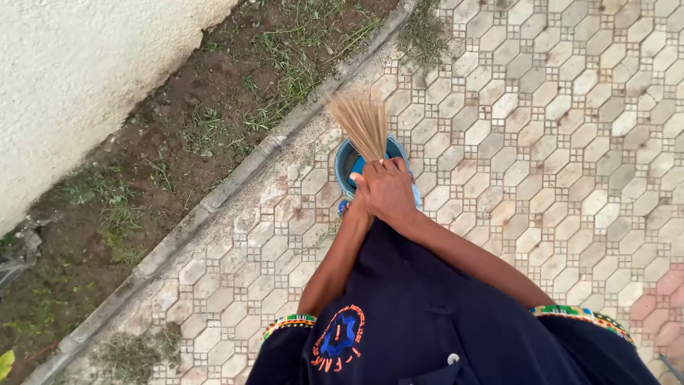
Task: Clearing weeds from a garden bed and sweeping the area.
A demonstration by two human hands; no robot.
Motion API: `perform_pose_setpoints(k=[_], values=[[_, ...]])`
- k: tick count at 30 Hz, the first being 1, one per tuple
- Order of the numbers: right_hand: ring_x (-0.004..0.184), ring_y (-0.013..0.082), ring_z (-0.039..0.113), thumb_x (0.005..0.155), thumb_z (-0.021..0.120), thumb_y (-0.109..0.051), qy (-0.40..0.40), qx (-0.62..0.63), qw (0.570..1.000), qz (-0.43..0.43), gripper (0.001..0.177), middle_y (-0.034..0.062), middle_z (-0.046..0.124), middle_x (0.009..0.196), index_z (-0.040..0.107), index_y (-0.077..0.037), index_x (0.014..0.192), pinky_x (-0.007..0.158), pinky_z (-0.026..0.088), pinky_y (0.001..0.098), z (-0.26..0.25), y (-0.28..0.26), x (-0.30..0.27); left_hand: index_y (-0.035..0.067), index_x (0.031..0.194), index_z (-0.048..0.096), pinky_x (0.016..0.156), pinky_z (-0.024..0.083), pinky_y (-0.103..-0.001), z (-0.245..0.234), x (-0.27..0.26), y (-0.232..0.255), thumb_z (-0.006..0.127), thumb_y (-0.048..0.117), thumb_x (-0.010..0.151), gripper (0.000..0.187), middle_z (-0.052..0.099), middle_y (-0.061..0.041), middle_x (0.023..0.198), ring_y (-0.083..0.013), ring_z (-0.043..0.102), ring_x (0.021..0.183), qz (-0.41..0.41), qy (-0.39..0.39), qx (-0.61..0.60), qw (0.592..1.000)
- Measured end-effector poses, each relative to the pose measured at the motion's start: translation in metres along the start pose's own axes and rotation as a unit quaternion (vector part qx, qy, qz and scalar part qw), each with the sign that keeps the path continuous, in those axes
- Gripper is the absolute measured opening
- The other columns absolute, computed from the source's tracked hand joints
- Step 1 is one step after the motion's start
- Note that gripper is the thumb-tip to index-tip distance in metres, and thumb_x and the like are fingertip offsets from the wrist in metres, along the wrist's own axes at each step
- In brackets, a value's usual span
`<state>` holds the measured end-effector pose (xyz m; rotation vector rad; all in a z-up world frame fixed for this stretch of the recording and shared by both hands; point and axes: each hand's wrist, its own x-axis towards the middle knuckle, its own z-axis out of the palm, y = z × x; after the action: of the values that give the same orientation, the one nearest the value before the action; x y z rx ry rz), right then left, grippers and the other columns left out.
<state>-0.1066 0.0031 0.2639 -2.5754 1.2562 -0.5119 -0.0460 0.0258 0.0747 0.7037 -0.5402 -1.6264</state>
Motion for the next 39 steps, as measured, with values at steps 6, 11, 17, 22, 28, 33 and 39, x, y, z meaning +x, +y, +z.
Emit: perform_pose_setpoints(k=[6,11,17,22,28,33,39], values=[[0.085,0.0305,0.066,0.097,0.063,-0.033,0.121,-0.096,0.984,-0.090,0.034,0.0150,0.069,0.082,0.069,-0.001,0.089,0.099,0.047,0.0492,0.019,-0.009,0.005,0.007,0.121,0.054,0.104,0.050,-0.037,-0.053,0.016,-0.062,0.044,0.034,0.114,0.030,0.061,-0.009,0.120,-0.0243,0.057,0.116,0.100,-0.061,-0.189,0.975],[0.072,0.0315,0.065,0.101,0.064,-0.032,0.033,-0.062,0.995,-0.064,0.037,0.0158,0.068,0.070,0.066,-0.006,0.075,0.091,0.049,0.0508,0.039,-0.003,0.023,0.015,0.125,0.057,0.098,0.048,-0.036,-0.068,0.005,-0.060,0.037,0.054,0.108,0.047,0.063,-0.005,0.118,-0.0196,0.057,0.111,0.018,-0.023,-0.122,0.992],[0.076,0.0345,0.065,0.099,0.066,-0.035,-0.070,0.078,0.992,-0.067,0.036,0.0159,0.070,0.076,0.067,-0.005,0.078,0.080,0.049,0.0484,0.037,-0.001,0.025,0.016,0.120,0.060,0.087,0.051,-0.037,-0.105,0.009,-0.086,0.041,0.060,0.106,0.050,0.065,-0.003,0.107,-0.0179,0.062,0.098,0.039,0.133,-0.353,0.925],[0.088,0.0363,0.067,0.091,0.070,-0.039,-0.018,0.177,0.983,-0.050,0.038,0.0127,0.070,0.098,0.070,-0.003,0.104,0.079,0.053,0.0450,0.004,-0.001,0.026,0.013,0.115,0.063,0.096,0.054,-0.039,-0.020,-0.008,0.035,0.049,0.047,0.098,0.041,0.067,-0.004,0.107,-0.0201,0.065,0.102,0.035,0.193,-0.412,0.890],[0.090,0.0405,0.066,0.093,0.066,-0.042,-0.146,0.136,0.979,0.036,0.060,0.0206,0.065,0.117,0.060,0.001,0.134,0.074,0.055,0.0510,-0.005,0.003,0.006,0.008,0.107,0.066,0.082,0.058,-0.038,-0.023,-0.005,0.030,0.061,0.049,0.093,0.044,0.069,-0.007,0.096,-0.0225,0.068,0.090,0.033,0.157,-0.420,0.893],[0.092,0.0341,0.068,0.088,0.069,-0.049,-0.173,-0.003,0.982,-0.073,0.046,0.0149,0.071,0.101,0.073,-0.004,0.094,0.079,0.053,0.0493,-0.021,0.002,-0.007,0.012,0.104,0.064,0.074,0.058,-0.040,-0.067,0.005,-0.040,0.066,0.034,0.098,0.023,0.070,-0.005,0.091,-0.0229,0.069,0.081,-0.152,0.161,-0.303,0.927],[0.091,0.0331,0.066,0.096,0.065,-0.039,-0.046,0.023,0.998,0.035,0.036,0.0130,0.072,0.093,0.072,-0.005,0.092,0.078,0.049,0.0488,0.013,0.008,-0.020,0.013,0.115,0.062,0.085,0.057,-0.038,-0.087,0.026,-0.128,0.049,0.033,0.111,0.025,0.066,-0.006,0.109,-0.0217,0.066,0.098,-0.067,0.043,-0.279,0.957]])
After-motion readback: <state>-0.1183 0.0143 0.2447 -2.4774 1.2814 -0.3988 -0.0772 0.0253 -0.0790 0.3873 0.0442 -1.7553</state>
